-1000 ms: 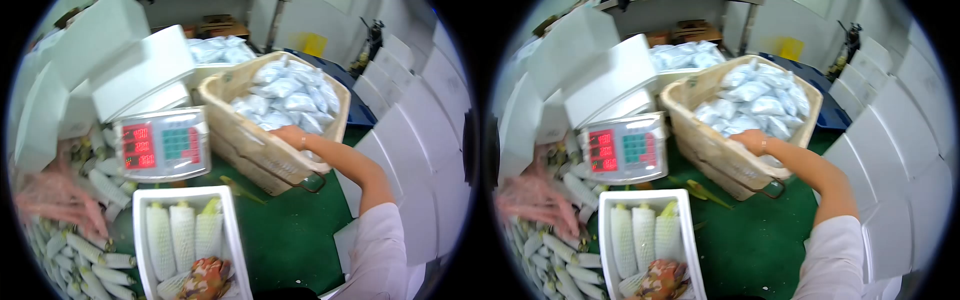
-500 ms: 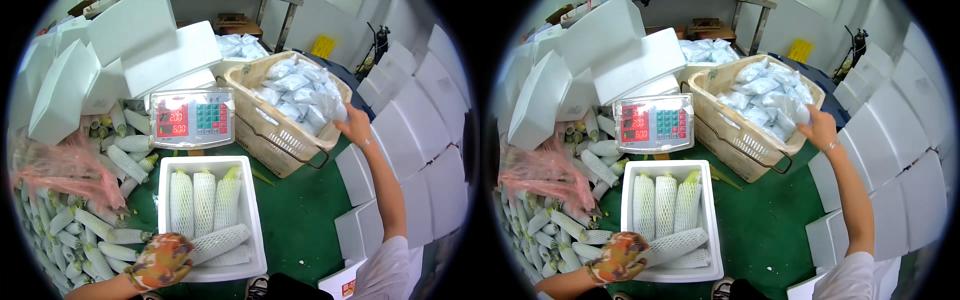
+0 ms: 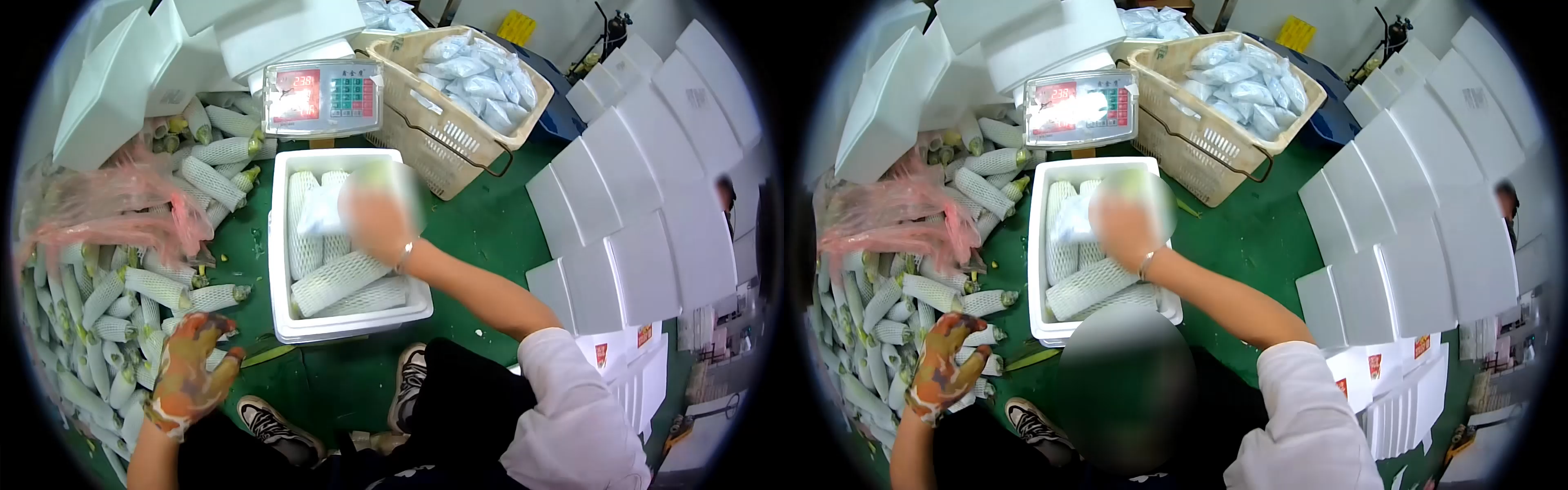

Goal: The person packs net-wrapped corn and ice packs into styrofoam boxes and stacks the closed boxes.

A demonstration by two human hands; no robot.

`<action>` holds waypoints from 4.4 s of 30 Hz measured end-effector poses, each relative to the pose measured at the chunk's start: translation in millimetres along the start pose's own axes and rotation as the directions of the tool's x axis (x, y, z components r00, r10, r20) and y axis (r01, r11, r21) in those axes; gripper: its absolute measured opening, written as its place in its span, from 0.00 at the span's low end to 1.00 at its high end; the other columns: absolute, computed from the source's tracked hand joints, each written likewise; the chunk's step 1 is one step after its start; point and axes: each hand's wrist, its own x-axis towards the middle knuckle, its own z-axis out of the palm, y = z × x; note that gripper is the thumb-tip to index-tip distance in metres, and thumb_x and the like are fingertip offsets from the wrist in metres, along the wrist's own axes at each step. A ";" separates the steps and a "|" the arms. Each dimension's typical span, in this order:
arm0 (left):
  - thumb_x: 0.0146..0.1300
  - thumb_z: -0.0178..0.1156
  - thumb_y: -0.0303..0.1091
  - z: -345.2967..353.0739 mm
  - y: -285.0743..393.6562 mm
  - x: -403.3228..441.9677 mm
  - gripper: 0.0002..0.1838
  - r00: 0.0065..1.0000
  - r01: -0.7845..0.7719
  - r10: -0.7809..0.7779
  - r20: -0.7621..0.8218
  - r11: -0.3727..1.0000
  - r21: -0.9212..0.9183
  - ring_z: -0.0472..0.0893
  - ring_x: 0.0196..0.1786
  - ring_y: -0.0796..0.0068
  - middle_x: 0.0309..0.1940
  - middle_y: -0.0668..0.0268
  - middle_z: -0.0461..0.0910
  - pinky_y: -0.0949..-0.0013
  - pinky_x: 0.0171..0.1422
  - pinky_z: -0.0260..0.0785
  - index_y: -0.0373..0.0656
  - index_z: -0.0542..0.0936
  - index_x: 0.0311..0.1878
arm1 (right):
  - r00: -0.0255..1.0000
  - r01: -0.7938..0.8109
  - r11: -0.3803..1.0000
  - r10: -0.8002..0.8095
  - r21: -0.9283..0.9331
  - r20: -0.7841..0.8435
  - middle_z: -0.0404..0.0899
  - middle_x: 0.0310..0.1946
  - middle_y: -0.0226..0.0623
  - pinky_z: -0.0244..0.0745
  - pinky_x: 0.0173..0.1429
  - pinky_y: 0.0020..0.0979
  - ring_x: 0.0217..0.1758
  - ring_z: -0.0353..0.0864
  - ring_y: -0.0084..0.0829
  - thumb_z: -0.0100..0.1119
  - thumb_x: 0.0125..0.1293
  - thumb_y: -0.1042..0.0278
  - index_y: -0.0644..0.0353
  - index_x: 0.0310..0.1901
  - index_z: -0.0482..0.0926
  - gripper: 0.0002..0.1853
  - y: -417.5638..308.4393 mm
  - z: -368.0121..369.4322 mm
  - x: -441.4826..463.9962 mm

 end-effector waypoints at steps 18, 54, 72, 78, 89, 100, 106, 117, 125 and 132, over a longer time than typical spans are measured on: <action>0.55 0.62 0.34 111.3 -95.2 76.1 0.08 0.947 -0.269 0.270 -0.176 0.963 0.031 0.75 0.49 0.60 0.42 0.64 0.78 0.59 0.54 0.66 0.47 0.78 0.38 | 0.988 0.043 0.999 -0.044 0.009 0.148 0.65 0.60 0.47 0.59 0.66 0.43 0.63 0.63 0.51 0.55 0.60 0.48 0.55 0.64 0.64 0.33 -5.8 41.5 -19.7; 0.62 0.55 0.57 114.5 549.5 146.4 0.33 0.719 0.346 0.689 -0.089 -0.466 -0.814 0.75 0.42 0.69 0.47 0.60 0.74 0.67 0.47 0.71 0.40 0.67 0.60 | 0.814 -0.554 0.246 0.361 -0.796 -0.455 0.79 0.27 0.47 0.74 0.37 0.41 0.34 0.80 0.47 0.71 0.42 0.49 0.64 0.36 0.73 0.27 -214.2 -571.6 -207.8; 0.58 0.58 0.29 53.5 -44.0 157.7 0.06 0.991 0.055 0.020 0.131 0.836 -0.545 0.75 0.45 0.77 0.44 0.65 0.77 0.74 0.47 0.66 0.40 0.75 0.38 | 0.527 -0.736 -0.039 0.595 -0.676 -0.607 0.69 0.56 0.49 0.59 0.65 0.44 0.61 0.66 0.47 0.79 0.31 0.64 0.63 0.60 0.66 0.48 93.2 -738.0 -283.5; 0.54 0.61 0.28 37.2 -192.6 -15.8 0.07 0.769 0.445 -0.626 -0.127 0.668 -0.597 0.76 0.31 0.80 0.30 0.67 0.80 0.73 0.33 0.69 0.38 0.79 0.37 | 0.904 -0.164 0.974 0.084 -0.158 -0.418 0.74 0.47 0.46 0.67 0.60 0.36 0.53 0.73 0.40 0.61 0.54 0.76 0.64 0.54 0.71 0.24 27.2 -368.8 -30.0; 0.48 0.67 0.28 192.1 -236.0 -117.9 0.16 0.588 0.202 -0.793 -0.161 0.337 -0.920 0.79 0.35 0.71 0.36 0.62 0.80 0.71 0.43 0.71 0.37 0.78 0.43 | 0.886 0.339 0.841 -0.436 -0.423 -0.157 0.68 0.57 0.50 0.63 0.64 0.40 0.59 0.69 0.44 0.73 0.40 0.57 0.65 0.58 0.67 0.42 -286.5 96.6 474.0; 0.54 0.60 0.34 165.3 -235.9 -239.1 0.26 0.213 0.787 -0.736 -0.642 0.519 -0.333 0.74 0.50 0.43 0.51 0.42 0.73 0.56 0.60 0.65 0.29 0.70 0.54 | 0.664 0.560 0.810 -0.564 0.174 0.491 0.71 0.23 0.35 0.65 0.28 0.34 0.25 0.72 0.36 0.72 0.33 0.67 0.59 0.35 0.74 0.23 -195.3 -43.7 27.2; 0.52 0.62 0.47 153.6 -327.5 -148.4 0.46 0.131 0.981 -0.985 -0.116 0.146 -0.125 0.70 0.60 0.53 0.57 0.46 0.68 0.65 0.60 0.66 0.35 0.53 0.69 | 0.729 0.413 0.908 -0.284 -0.069 0.623 0.74 0.33 0.40 0.67 0.46 0.40 0.40 0.72 0.42 0.66 0.39 0.75 0.62 0.39 0.73 0.21 -104.5 -35.5 -59.7; 0.45 0.64 0.37 176.9 -215.8 -273.3 0.33 0.184 -0.044 -0.983 -0.001 -0.008 -0.999 0.79 0.40 0.66 0.45 0.59 0.78 0.68 0.46 0.73 0.36 0.71 0.58 | 0.907 0.282 0.858 -0.384 0.429 0.171 0.69 0.45 0.55 0.66 0.54 0.43 0.50 0.68 0.54 0.59 0.55 0.67 0.69 0.49 0.65 0.23 -340.4 221.5 131.3; 0.51 0.63 0.36 138.8 -238.9 -231.4 0.26 0.118 -0.291 -0.976 0.182 -0.210 -0.934 0.79 0.44 0.63 0.42 0.56 0.79 0.65 0.51 0.72 0.35 0.72 0.53 | 0.863 -0.232 0.936 0.072 0.266 0.500 0.76 0.43 0.56 0.71 0.52 0.41 0.47 0.77 0.50 0.70 0.41 0.54 0.69 0.49 0.68 0.36 -327.9 355.3 205.5; 0.56 0.63 0.40 131.1 -329.6 -235.3 0.35 -0.042 0.790 -0.811 -0.583 0.330 -0.516 0.76 0.49 0.66 0.50 0.54 0.74 0.65 0.48 0.73 0.38 0.62 0.64 | 0.801 -0.387 0.732 -0.035 0.561 0.598 0.79 0.39 0.53 0.72 0.51 0.37 0.44 0.79 0.45 0.69 0.38 0.55 0.69 0.45 0.74 0.33 -254.9 304.4 133.5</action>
